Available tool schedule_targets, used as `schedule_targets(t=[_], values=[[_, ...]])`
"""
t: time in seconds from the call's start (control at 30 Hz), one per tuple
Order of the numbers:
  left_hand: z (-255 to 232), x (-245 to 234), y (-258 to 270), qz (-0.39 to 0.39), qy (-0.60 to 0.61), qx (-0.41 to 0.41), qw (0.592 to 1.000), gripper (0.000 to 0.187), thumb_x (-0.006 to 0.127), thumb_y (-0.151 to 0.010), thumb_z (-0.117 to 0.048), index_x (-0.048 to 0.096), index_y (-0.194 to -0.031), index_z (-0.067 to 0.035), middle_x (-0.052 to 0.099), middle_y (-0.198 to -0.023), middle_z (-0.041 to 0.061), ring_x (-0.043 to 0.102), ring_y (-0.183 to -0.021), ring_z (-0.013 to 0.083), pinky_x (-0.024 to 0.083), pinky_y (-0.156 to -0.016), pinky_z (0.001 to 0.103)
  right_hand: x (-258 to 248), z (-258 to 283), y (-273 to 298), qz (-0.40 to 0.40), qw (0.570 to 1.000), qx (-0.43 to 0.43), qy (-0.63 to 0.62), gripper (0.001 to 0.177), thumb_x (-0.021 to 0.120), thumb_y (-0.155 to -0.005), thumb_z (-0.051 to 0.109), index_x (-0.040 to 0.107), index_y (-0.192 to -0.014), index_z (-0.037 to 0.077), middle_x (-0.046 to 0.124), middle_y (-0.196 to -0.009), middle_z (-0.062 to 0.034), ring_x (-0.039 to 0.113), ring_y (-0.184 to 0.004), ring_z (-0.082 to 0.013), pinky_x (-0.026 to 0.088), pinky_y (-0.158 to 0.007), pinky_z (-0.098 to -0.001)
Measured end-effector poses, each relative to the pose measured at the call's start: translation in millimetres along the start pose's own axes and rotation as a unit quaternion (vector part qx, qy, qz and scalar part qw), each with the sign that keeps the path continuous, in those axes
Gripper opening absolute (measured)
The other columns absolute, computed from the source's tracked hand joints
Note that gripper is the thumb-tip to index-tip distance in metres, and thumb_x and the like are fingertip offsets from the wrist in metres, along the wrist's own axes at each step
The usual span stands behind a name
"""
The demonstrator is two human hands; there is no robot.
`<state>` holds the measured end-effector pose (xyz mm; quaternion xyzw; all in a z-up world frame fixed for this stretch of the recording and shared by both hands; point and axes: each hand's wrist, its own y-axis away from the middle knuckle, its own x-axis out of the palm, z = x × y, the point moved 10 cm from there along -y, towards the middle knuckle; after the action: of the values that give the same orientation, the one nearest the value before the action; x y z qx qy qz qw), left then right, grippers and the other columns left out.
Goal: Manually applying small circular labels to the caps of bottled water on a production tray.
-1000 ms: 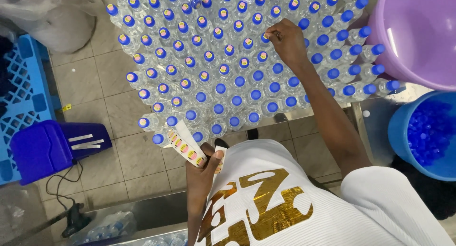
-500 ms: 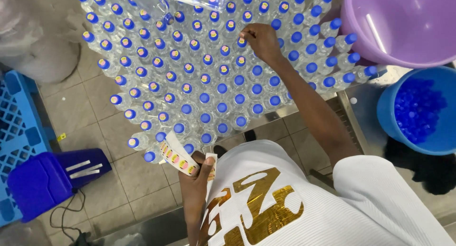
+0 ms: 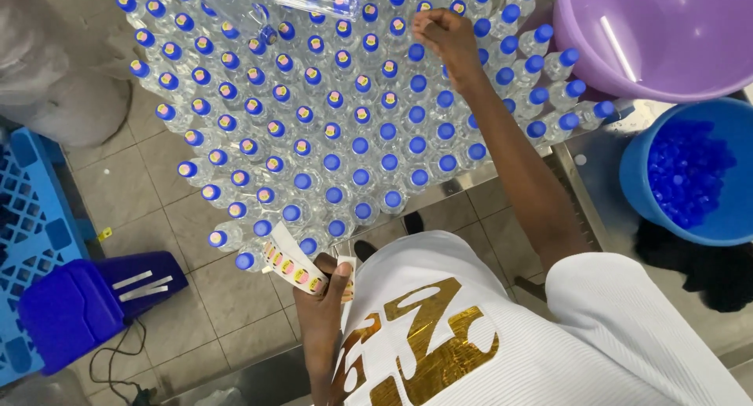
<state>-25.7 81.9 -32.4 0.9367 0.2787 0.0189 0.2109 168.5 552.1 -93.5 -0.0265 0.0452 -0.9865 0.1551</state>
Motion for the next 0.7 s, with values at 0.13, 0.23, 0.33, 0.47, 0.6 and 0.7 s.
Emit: schedule_targets(t=[0.13, 0.23, 0.33, 0.47, 0.6, 0.7], values=[[9.7, -4.5, -3.5, 0.003, -0.010, 0.048, 0.999, 0.034, 0.081, -0.098, -0.030, 0.058, -0.080, -0.014, 0.057, -0.078, -0.003, 0.057, -0.078, 0.0115, 0.046, -0.074, 0.033, -14.5, 39.8, 21.6, -0.019, 0.999, -0.029, 0.020, 0.034, 0.071, -0.104, 0.034, 0.073, -0.122, 0.006, 0.078, -0.120, -0.0120, 0.080, -0.115, -0.0233, 0.069, -0.108, -0.0346], [8.6, -1.2, -4.1, 0.004, 0.012, 0.019, 1.000, 0.034, 0.082, -0.096, -0.032, 0.058, -0.081, -0.014, 0.058, -0.079, -0.003, 0.058, -0.079, 0.0111, 0.047, -0.075, 0.033, -23.9, 57.2, 45.9, -0.055, 0.998, 0.019, 0.022, 0.035, 0.067, -0.107, 0.037, 0.072, -0.122, 0.006, 0.082, -0.103, -0.0116, 0.084, -0.090, -0.0191, 0.076, -0.084, -0.0320], [7.8, 5.7, -8.1, 0.017, 0.011, 0.016, 1.000, 0.031, 0.082, -0.096, -0.031, 0.060, -0.082, -0.014, 0.060, -0.079, -0.002, 0.060, -0.078, 0.0110, 0.048, -0.074, 0.032, -18.8, 65.1, 72.3, -0.032, 0.998, 0.023, 0.046, 0.037, 0.063, -0.114, 0.037, 0.073, -0.113, 0.002, 0.074, -0.078, -0.0091, 0.071, -0.060, -0.0157, 0.063, -0.056, -0.0278], [5.4, 10.9, -27.0, 0.023, 0.005, 0.053, 0.998, 0.030, 0.085, -0.096, -0.028, 0.066, -0.079, -0.012, 0.061, -0.075, -0.001, 0.054, -0.077, 0.0121, 0.047, -0.076, 0.032, 26.8, 80.9, 129.0, 0.097, 0.989, -0.035, 0.102, 0.024, 0.080, -0.108, 0.017, 0.074, -0.121, -0.002, 0.077, -0.096, -0.0169, 0.079, -0.084, -0.0243, 0.070, -0.074, -0.0352], [0.4, 17.0, -36.0, 0.019, 0.078, 0.092, 0.993, 0.027, 0.089, -0.094, -0.020, 0.067, -0.082, -0.009, 0.059, -0.072, 0.000, 0.047, -0.073, 0.0102, 0.044, -0.072, 0.028, 102.0, 105.4, 210.3, 0.228, 0.973, -0.019, 0.028, 0.015, 0.089, -0.092, 0.002, 0.075, -0.095, -0.003, 0.077, -0.078, -0.0163, 0.076, -0.068, -0.0218, 0.066, -0.066, -0.0365], [-11.6, 24.8, -34.8, 0.027, 0.071, 0.093, 0.993, 0.031, 0.093, -0.091, -0.022, 0.067, -0.081, -0.010, 0.056, -0.070, 0.000, 0.044, -0.069, 0.0101, 0.045, -0.069, 0.029, 136.8, 138.3, 238.3, 0.270, 0.956, -0.088, 0.073, 0.007, 0.084, -0.097, 0.010, 0.082, -0.092, 0.005, 0.076, -0.080, -0.0082, 0.073, -0.067, -0.0171, 0.061, -0.068, -0.0323]])
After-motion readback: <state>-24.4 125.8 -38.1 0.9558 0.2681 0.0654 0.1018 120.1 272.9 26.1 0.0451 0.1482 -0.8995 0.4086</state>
